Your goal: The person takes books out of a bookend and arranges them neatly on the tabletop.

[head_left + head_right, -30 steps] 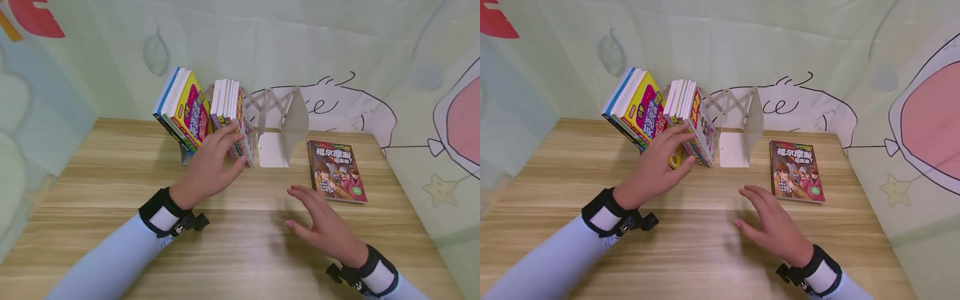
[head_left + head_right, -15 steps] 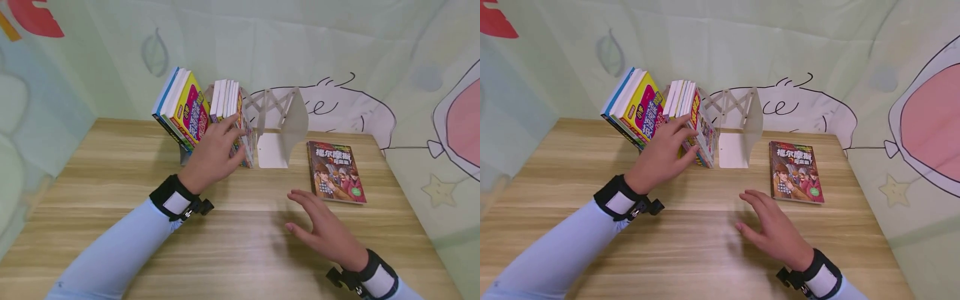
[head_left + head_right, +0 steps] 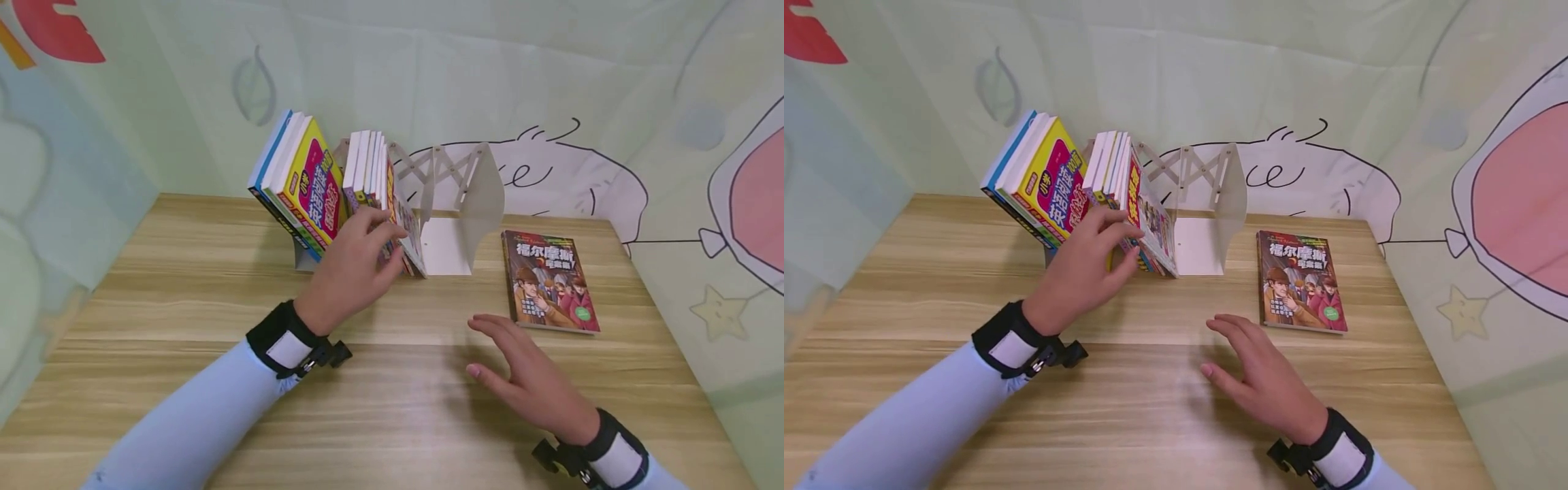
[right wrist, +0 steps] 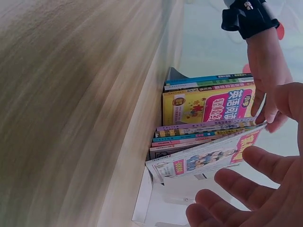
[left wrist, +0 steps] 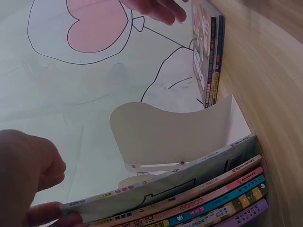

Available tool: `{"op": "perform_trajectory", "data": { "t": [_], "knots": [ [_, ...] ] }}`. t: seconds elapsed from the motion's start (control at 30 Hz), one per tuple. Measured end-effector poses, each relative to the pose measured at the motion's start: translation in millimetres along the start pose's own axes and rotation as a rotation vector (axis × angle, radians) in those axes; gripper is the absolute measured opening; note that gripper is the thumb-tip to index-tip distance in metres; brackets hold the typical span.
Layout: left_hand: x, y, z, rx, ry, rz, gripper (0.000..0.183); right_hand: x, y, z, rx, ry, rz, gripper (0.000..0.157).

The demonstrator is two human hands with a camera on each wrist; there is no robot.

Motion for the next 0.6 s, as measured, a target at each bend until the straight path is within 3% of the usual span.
{"op": "perform_trajectory", "data": {
  "t": [0.13,0.3,0.43,0.6],
  "knots": [
    [-4.7,0.8,-2.5,0.015,-0.063,0.000,0.028,2,2.2,-2,-0.009,0.023,0.019,0.055],
    [-15.6,9.7,-9.6,-0.048,-0.156,0.044,0.033,4,3.0,-4,-0.020,0.038,0.063,0.049],
    [-17.4,13.7,-11.2,-0.066,-0.156,0.047,0.031,5,2.6,-5,-0.018,0.027,0.076,0.048],
    [-15.8,11.3,-10.9,-0.033,-0.158,0.025,0.022,5,2.1,-6,-0.014,0.018,0.072,0.048]
  ]
}}
Point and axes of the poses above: each hand's wrist, its own z-axis towards the middle knuckle, its own y-axis out of the palm, x = y × z, the point moved 9 cm from there along z, towards the middle knuckle, and after that the axes turned 9 degrees about x, right-handed, at the moved point
